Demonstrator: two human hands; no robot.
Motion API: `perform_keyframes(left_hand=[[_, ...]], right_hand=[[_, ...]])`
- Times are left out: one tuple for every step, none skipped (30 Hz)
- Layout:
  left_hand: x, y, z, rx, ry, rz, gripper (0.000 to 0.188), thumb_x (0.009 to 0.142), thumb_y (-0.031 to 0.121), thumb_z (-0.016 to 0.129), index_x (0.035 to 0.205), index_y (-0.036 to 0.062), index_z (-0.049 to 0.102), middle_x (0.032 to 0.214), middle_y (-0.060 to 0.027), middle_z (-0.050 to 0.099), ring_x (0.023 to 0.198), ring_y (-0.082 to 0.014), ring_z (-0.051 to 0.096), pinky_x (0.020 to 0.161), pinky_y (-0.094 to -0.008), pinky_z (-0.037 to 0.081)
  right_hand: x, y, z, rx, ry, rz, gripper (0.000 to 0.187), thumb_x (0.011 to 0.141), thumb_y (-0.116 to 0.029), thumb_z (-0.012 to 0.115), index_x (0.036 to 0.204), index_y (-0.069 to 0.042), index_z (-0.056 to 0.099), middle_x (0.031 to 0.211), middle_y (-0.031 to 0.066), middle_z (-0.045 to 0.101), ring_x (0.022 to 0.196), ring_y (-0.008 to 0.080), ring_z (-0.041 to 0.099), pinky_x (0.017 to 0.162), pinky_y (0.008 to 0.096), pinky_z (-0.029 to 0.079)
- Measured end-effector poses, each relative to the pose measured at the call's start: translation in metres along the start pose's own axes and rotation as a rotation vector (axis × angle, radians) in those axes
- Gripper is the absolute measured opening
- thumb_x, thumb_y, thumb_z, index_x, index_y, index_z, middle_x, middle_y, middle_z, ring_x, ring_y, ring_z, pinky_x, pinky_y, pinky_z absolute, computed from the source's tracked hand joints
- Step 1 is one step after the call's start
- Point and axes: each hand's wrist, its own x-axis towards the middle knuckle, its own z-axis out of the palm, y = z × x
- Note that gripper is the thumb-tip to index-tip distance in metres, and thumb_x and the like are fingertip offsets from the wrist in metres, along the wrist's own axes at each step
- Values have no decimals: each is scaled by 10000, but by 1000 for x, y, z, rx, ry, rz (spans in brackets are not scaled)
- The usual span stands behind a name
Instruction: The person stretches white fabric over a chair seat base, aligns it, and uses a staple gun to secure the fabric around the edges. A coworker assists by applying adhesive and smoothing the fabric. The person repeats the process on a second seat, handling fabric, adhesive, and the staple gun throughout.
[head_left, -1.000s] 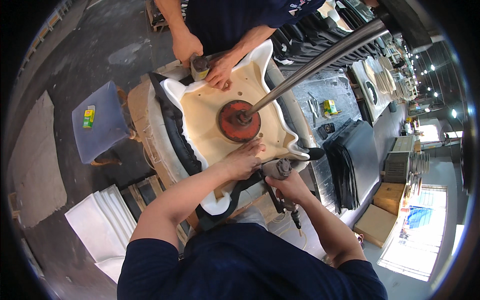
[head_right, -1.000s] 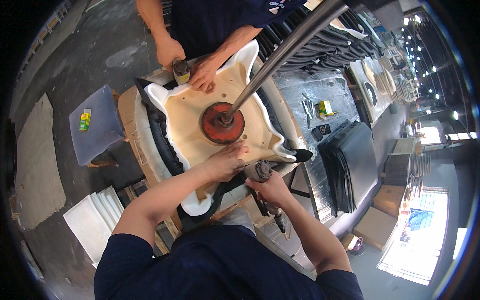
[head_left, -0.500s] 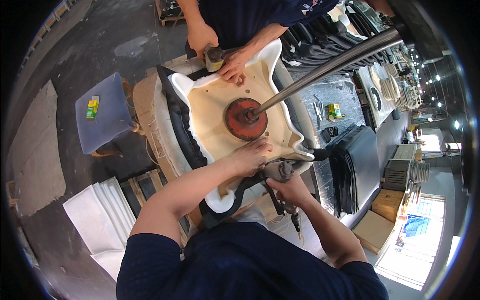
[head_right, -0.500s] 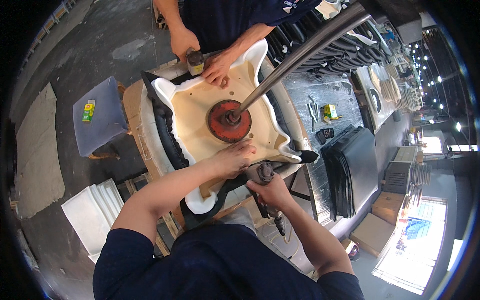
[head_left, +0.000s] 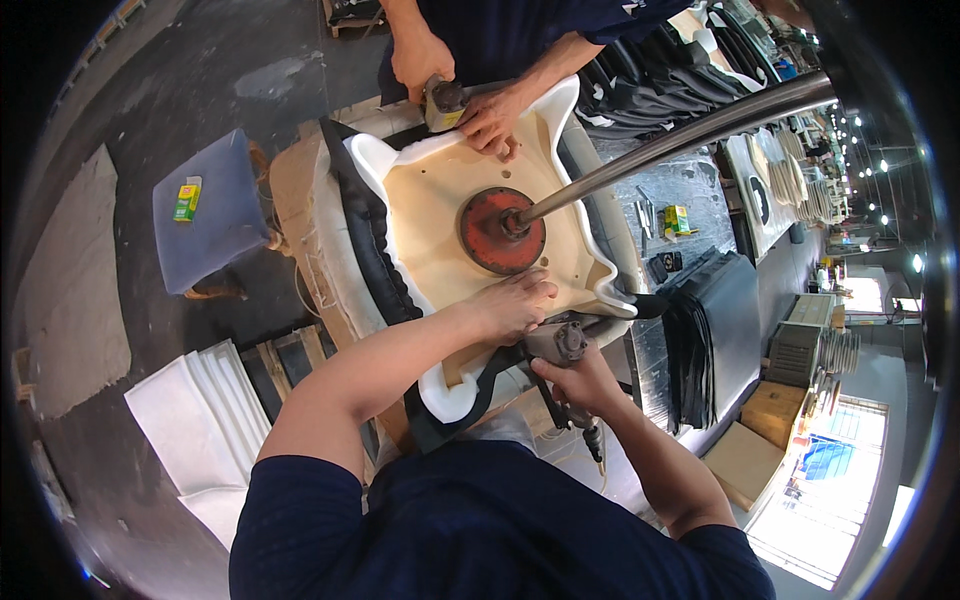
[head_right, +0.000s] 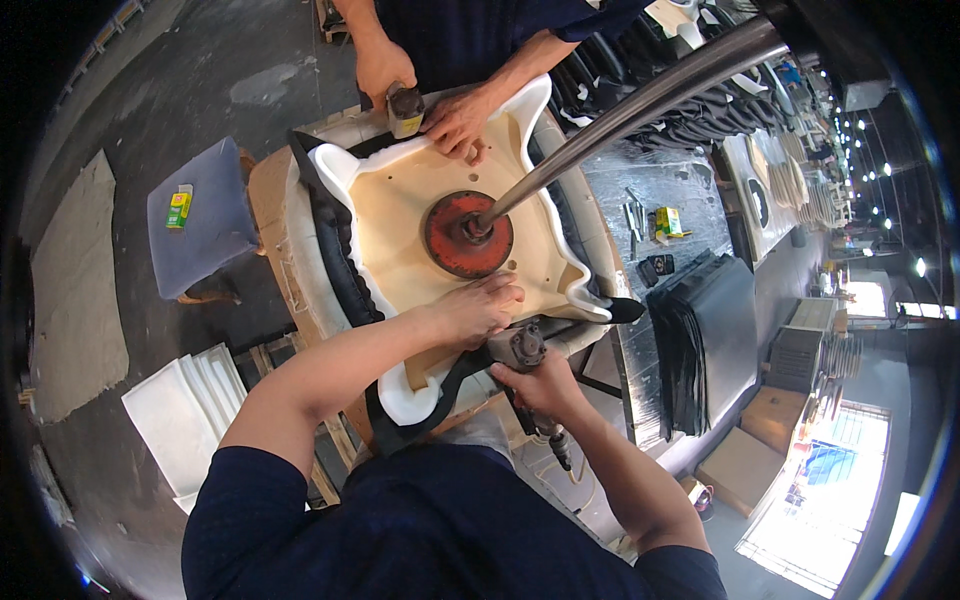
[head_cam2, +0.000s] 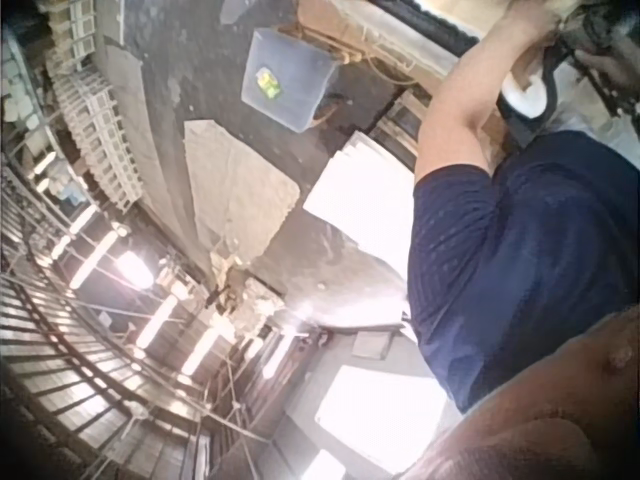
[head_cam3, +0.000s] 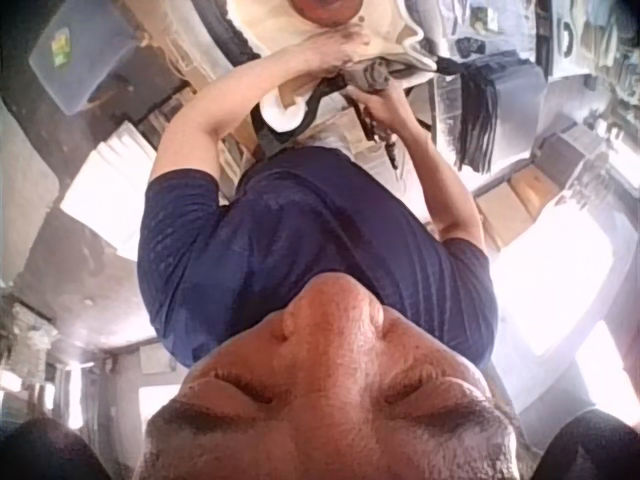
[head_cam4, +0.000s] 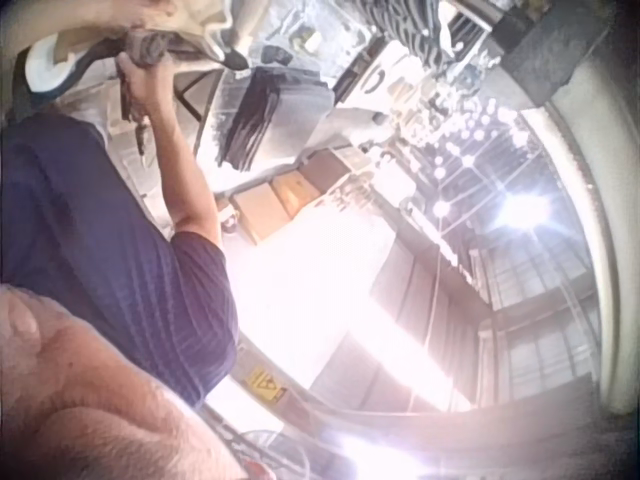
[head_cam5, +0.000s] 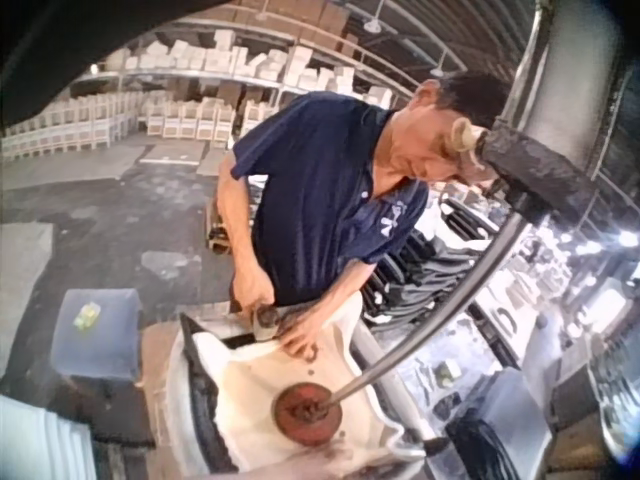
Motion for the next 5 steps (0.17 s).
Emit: perform_keyframes(left_hand=[[1,0,0,-12,2,6,184,912,144,749,1058,57,820,1554,-149,480,1621,-436,282,1345,-511,298],[1,0,1,-24,5,13,185,915,151,751,1060,59,821,1553,-149,481,1623,-439,279,1346,-511,297],[3,0,0,8,-16,20,202,894,153,772,1071,72,824,1555,-152,477,1625,-444,272,1345,-510,298],[3,0,-2,40,-39,22,225,872,156,794,1083,84,826,1557,-155,474,1628,-449,265,1345,-510,299],[3,-1,-4,71,-62,25,252,850,158,816,1094,96,829,1559,-158,470,1630,-454,258,1344,-510,300]], right_hand=[[1,2,1,-41,5,12,302,985,-268,846,1062,-4,720,676,43,678,523,138,656,515,353,519],[4,4,2,-81,11,24,306,983,-270,848,1071,-6,722,682,44,685,522,137,654,513,351,519],[6,7,2,-121,16,36,309,981,-272,850,1079,-8,723,689,45,691,520,136,653,510,350,519],[7,6,4,-132,12,60,313,988,-276,844,1116,-14,729,713,45,702,523,146,656,518,355,528],[10,4,5,-144,7,84,321,994,-280,837,1152,-21,734,738,45,713,526,155,658,525,361,537]])
